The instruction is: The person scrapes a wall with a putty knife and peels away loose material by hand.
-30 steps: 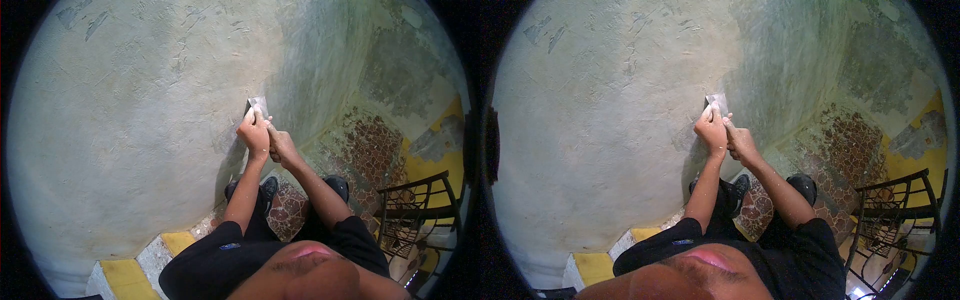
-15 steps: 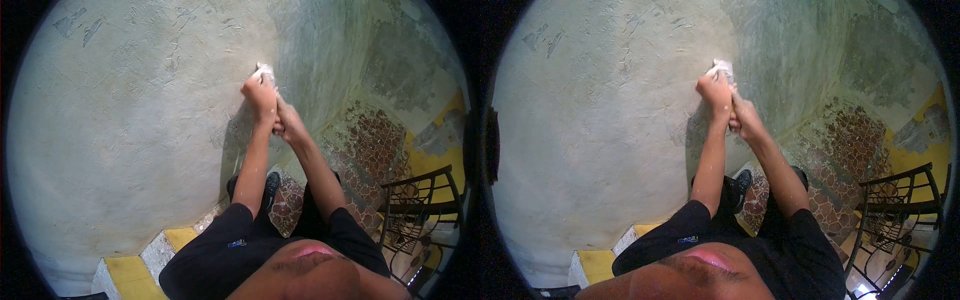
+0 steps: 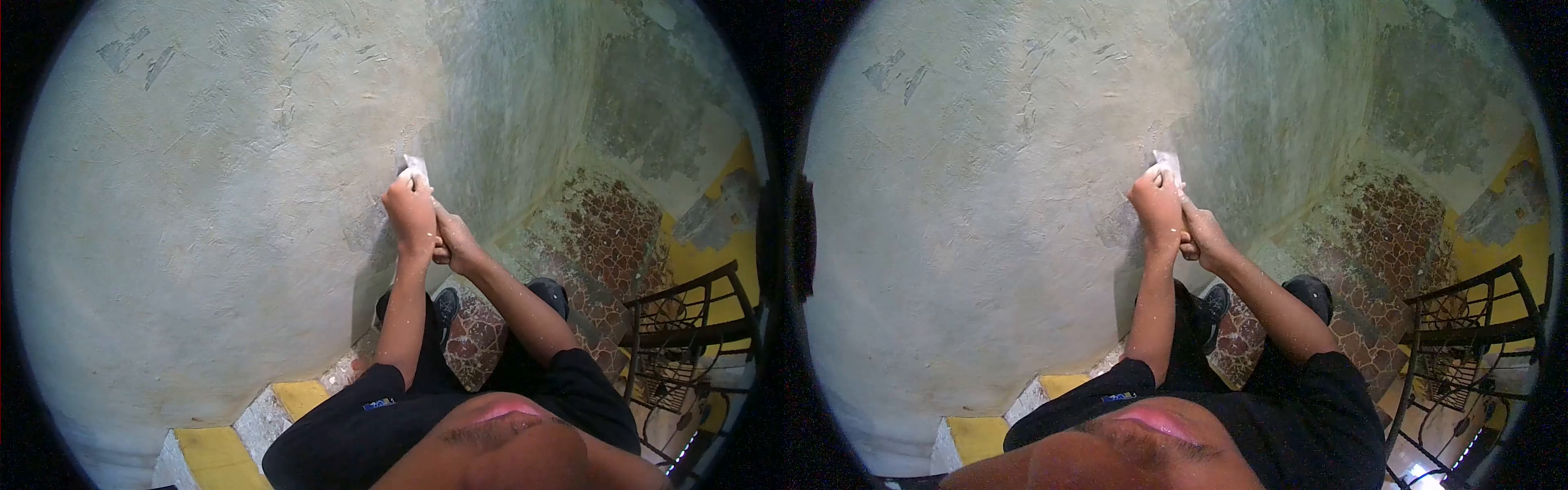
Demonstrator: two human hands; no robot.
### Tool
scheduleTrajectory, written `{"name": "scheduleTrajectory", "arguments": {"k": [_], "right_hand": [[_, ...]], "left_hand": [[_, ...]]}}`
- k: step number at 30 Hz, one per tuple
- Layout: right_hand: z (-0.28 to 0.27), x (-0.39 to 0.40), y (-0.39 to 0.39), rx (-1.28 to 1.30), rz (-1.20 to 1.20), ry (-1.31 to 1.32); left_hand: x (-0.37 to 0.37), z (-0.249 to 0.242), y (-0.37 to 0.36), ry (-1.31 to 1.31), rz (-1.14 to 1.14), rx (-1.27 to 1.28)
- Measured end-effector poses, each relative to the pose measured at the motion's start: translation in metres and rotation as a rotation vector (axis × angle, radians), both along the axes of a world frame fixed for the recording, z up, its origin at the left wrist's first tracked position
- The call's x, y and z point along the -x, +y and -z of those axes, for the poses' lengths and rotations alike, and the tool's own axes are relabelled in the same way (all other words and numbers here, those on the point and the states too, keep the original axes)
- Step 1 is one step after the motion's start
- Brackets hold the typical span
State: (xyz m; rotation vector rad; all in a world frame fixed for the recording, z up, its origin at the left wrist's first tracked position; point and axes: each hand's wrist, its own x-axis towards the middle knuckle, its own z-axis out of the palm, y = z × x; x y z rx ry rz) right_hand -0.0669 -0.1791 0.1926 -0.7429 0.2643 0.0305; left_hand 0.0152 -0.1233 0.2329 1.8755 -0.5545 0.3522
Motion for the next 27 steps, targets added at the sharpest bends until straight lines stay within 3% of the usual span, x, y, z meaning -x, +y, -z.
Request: {"name": "scheduleTrajectory", "arguments": {"k": [11,16,20,22,25,27], "right_hand": [[-0.001,-0.02,-0.007,0.012,-0.005,-0.061],[-0.022,-0.034,-0.035,0.015,0.101,-0.096],[-0.04,-0.06,-0.082,-0.016,0.235,-0.236],[-0.022,-0.059,-0.09,-0.035,0.266,-0.274],[-0.002,-0.043,-0.077,0.031,0.353,-0.254],[0.007,-0.029,-0.062,0.223,0.269,-0.074]], "left_hand": [[-0.007,-0.026,-0.014,-0.006,-0.054,0.0],[-0.038,-0.024,-0.057,-0.148,-0.048,0.009],[-0.054,-0.054,-0.123,-0.192,-0.092,-0.097],[-0.061,-0.049,-0.141,-0.302,-0.049,-0.174],[-0.038,-0.026,-0.115,-0.216,-0.008,-0.099],[-0.019,-0.018,-0.082,-0.113,-0.033,-0.01]]}}
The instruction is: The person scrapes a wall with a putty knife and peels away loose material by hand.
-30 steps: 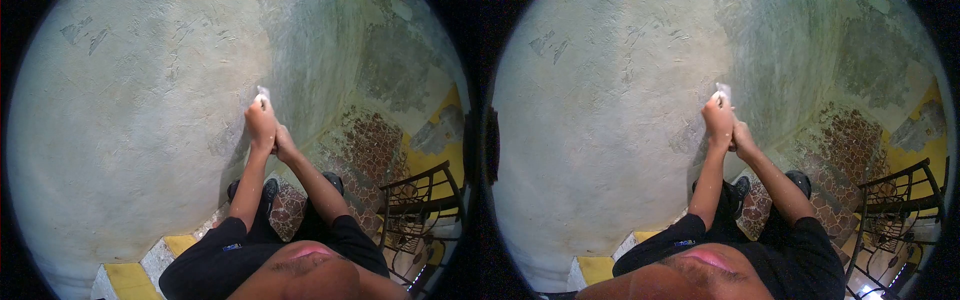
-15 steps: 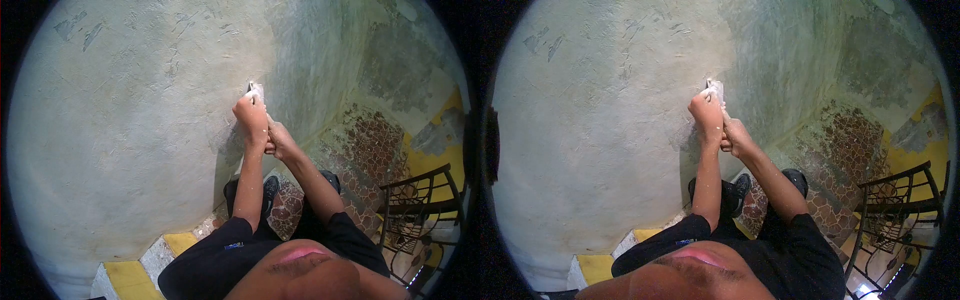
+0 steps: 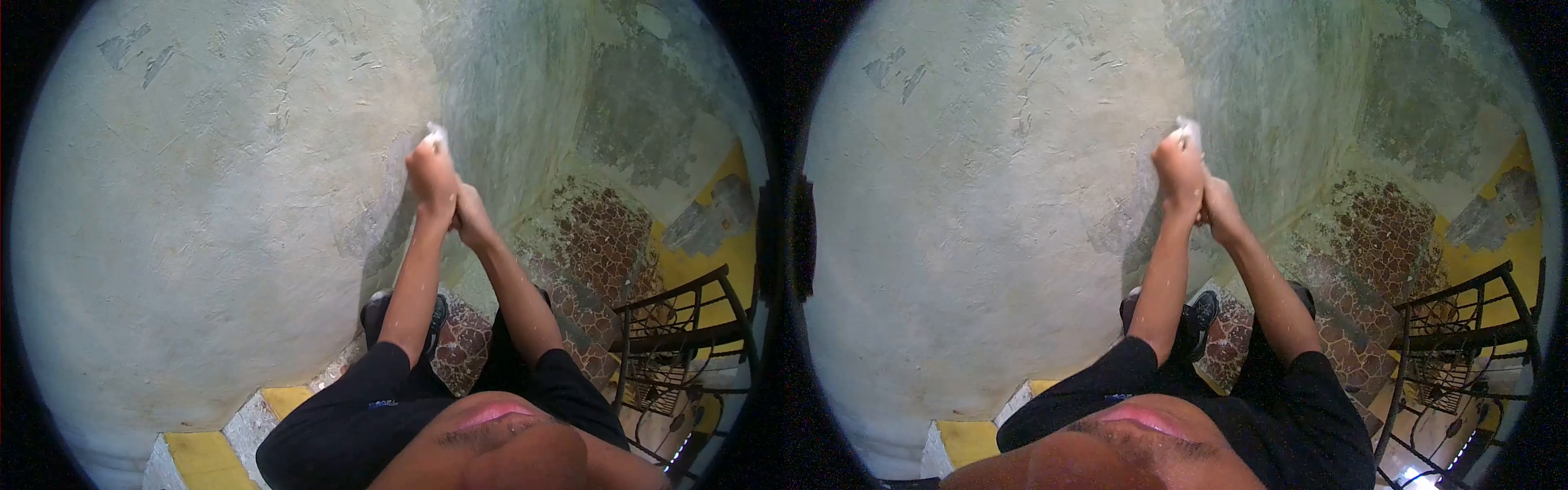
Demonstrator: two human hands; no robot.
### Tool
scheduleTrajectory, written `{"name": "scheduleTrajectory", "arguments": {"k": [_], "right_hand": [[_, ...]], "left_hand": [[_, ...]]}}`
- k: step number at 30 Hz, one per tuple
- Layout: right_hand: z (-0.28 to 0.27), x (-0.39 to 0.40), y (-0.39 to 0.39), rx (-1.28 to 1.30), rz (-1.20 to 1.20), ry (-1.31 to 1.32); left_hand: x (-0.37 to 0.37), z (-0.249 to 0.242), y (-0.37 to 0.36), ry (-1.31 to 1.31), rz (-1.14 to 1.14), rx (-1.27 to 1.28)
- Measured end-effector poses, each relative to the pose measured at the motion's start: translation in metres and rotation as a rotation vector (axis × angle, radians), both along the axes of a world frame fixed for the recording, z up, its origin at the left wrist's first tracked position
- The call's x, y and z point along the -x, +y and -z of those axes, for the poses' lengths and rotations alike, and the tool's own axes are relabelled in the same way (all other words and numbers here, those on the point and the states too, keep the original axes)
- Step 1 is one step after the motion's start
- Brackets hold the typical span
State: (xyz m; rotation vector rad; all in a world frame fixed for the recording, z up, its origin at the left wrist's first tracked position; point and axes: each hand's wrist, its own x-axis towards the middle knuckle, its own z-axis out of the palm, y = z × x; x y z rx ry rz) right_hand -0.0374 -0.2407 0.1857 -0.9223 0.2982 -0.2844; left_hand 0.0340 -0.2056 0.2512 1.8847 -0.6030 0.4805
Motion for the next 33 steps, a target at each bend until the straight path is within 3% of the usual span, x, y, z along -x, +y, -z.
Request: {"name": "scheduleTrajectory", "arguments": {"k": [1,3,4,6,7,15,20,24,28,33], "right_hand": [[-0.004,0.005,0.008,-0.002,0.0,0.0],[-0.019,0.018,0.024,0.294,0.081,0.137],[-0.014,0.019,0.03,0.288,0.078,0.136],[-0.007,0.018,0.04,0.748,0.316,0.0],[-0.017,0.026,0.042,0.832,0.242,0.009],[-0.004,-0.011,0.031,0.75,0.286,-0.146],[-0.019,-0.034,-0.002,0.692,0.348,-0.294],[-0.025,-0.022,-0.024,0.793,0.339,-0.13],[-0.002,-0.003,-0.009,0.952,0.257,-0.045],[-0.016,0.016,0.032,1.089,0.162,0.071]], "left_hand": [[0.011,-0.001,0.018,0.039,0.0,0.059],[0.018,-0.001,0.044,0.079,-0.006,0.109],[0.016,0.001,0.053,0.041,-0.045,0.082],[0.013,0.001,0.058,0.002,-0.084,0.054],[0.011,0.001,0.057,0.026,-0.076,0.06],[0.002,-0.007,0.035,0.127,-0.014,0.133],[-0.011,-0.034,-0.001,-0.04,-0.02,0.074],[-0.019,-0.031,-0.011,-0.033,0.037,0.04],[0.002,-0.01,0.028,-0.026,0.046,0.047],[0.014,0.007,0.061,0.117,-0.027,0.24]]}}
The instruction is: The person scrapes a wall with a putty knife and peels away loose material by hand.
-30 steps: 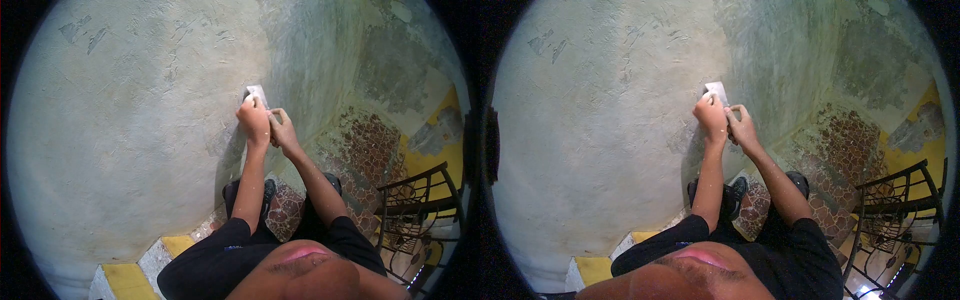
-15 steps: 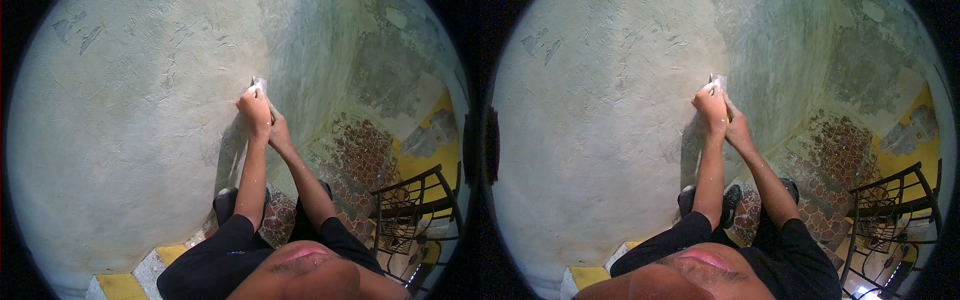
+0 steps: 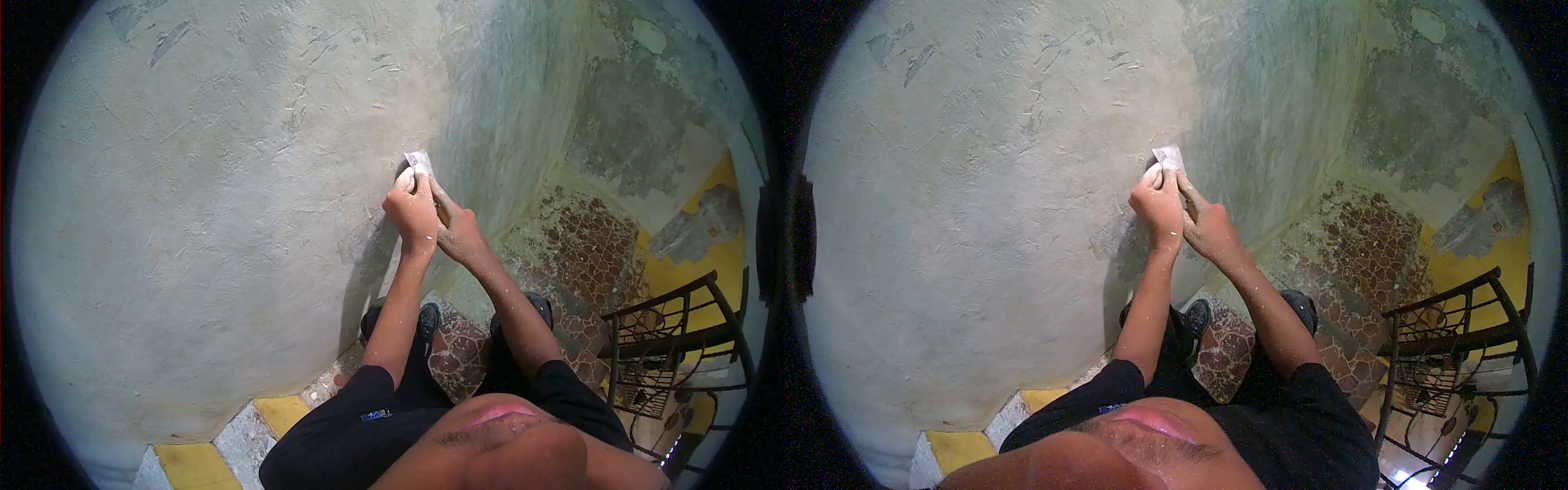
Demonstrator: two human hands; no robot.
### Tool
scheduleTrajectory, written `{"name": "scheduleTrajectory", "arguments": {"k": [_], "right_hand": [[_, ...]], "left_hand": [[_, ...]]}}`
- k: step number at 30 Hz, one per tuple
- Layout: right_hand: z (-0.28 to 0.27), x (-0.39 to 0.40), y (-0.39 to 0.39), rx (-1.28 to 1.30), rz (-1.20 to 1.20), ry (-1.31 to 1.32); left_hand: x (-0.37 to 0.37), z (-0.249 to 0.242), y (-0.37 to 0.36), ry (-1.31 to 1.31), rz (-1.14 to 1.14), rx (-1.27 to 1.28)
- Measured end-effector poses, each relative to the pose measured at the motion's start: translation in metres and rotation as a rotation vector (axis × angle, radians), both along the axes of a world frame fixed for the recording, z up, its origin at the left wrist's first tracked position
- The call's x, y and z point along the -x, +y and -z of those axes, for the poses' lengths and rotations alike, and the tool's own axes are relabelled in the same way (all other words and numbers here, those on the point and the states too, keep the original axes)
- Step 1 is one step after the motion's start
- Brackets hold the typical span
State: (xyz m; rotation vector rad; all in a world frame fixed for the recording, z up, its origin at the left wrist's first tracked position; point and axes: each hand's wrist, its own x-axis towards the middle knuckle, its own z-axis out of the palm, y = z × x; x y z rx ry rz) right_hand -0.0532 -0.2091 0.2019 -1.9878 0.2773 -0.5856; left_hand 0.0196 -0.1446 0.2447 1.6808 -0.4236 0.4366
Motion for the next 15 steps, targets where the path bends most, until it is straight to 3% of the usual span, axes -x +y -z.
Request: {"name": "scheduleTrajectory", "arguments": {"k": [5,13,15], "right_hand": [[-0.018,-0.004,0.005,-0.025,0.036,0.03],[-0.035,-0.013,-0.021,-0.068,0.032,-0.023],[-0.034,-0.032,-0.042,-0.057,0.091,-0.216]], "left_hand": [[-0.006,-0.013,-0.001,0.101,0.025,-0.026],[-0.018,-0.021,-0.04,-0.044,0.005,-0.001],[-0.03,-0.033,-0.064,-0.089,0.029,0.025]]}}
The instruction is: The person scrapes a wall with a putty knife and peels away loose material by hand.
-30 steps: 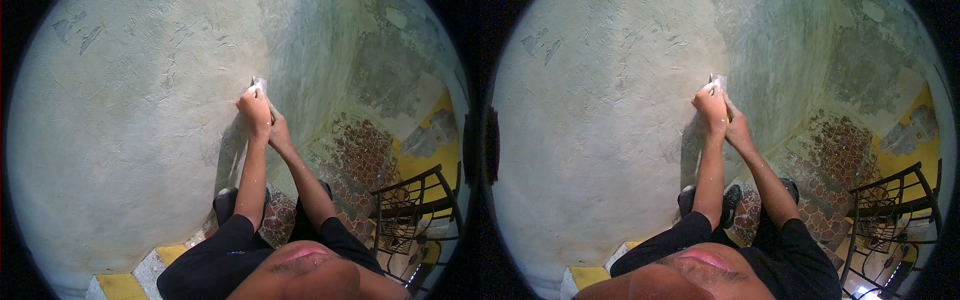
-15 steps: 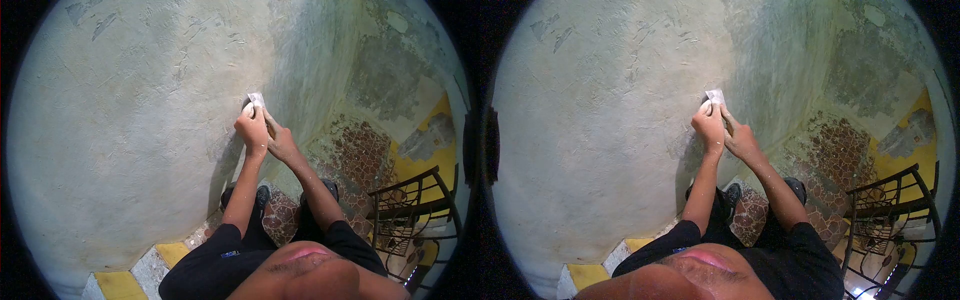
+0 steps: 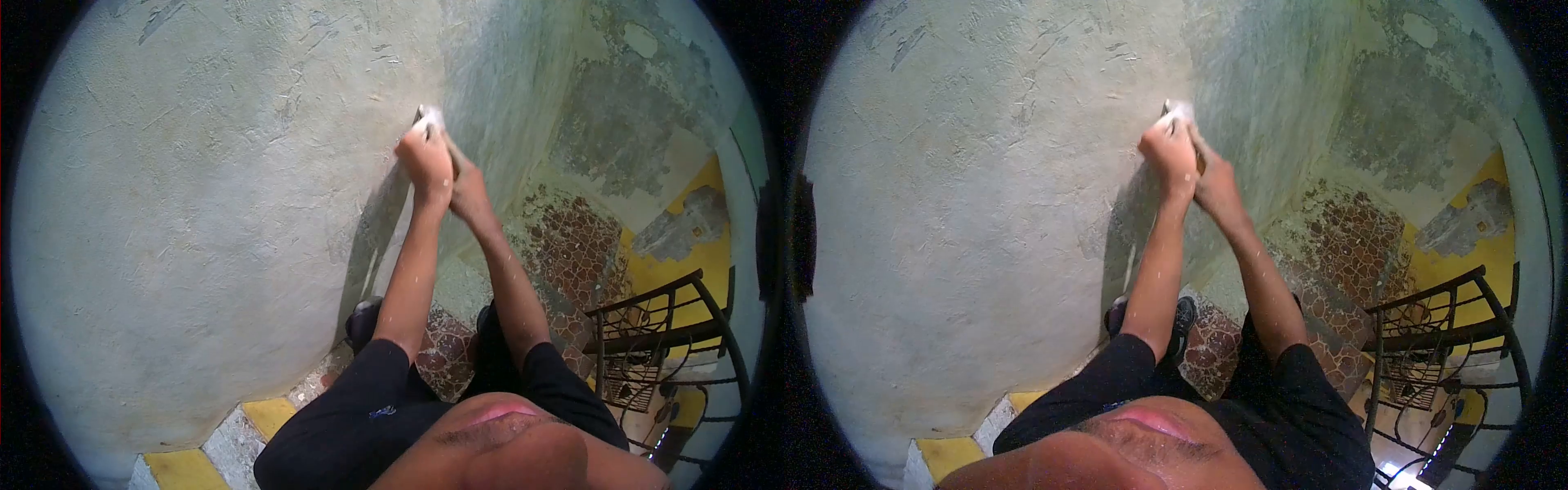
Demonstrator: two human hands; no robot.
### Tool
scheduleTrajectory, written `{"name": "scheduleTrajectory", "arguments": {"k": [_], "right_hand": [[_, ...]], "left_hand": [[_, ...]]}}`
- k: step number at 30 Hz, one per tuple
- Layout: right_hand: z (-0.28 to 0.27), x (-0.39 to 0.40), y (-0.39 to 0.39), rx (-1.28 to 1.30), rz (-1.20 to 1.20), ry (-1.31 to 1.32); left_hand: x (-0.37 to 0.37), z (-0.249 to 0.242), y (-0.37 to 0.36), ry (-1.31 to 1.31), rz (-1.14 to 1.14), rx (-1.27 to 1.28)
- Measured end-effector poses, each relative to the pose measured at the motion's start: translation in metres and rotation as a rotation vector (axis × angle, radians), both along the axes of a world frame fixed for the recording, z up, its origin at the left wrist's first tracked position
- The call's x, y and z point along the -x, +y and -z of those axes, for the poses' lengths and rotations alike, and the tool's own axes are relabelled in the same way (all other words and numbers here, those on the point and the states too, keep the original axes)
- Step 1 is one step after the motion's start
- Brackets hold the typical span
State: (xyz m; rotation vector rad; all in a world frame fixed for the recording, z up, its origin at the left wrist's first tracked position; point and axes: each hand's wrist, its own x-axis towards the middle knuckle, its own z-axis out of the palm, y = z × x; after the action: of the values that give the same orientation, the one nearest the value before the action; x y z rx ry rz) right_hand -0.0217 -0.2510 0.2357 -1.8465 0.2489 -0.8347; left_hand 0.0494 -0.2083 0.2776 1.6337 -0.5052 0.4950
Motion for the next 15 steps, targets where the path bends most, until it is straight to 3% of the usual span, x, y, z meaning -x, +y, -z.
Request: {"name": "scheduleTrajectory", "arguments": {"k": [2,5,9,11,14,15], "right_hand": [[-0.004,-0.007,-0.017,-0.06,-0.028,-0.089],[-0.015,0.011,-0.019,-0.219,-0.015,0.161],[0.049,0.013,-0.014,-0.074,-0.111,0.072],[0.044,0.023,0.01,0.023,-0.141,0.142],[0.026,0.028,0.042,0.059,-0.1,0.26],[0.011,0.031,0.052,-0.062,-0.121,0.317]], "left_hand": [[-0.005,-0.021,-0.019,-0.022,0.09,-0.009],[-0.007,-0.007,-0.027,-0.078,0.112,-0.105],[0.019,0.037,0.027,-0.046,0.111,-0.048],[0.033,0.053,0.049,-0.062,0.062,-0.096],[0.032,0.066,0.068,-0.098,0.016,0.089],[0.026,0.066,0.074,-0.009,0.091,0.096]]}}
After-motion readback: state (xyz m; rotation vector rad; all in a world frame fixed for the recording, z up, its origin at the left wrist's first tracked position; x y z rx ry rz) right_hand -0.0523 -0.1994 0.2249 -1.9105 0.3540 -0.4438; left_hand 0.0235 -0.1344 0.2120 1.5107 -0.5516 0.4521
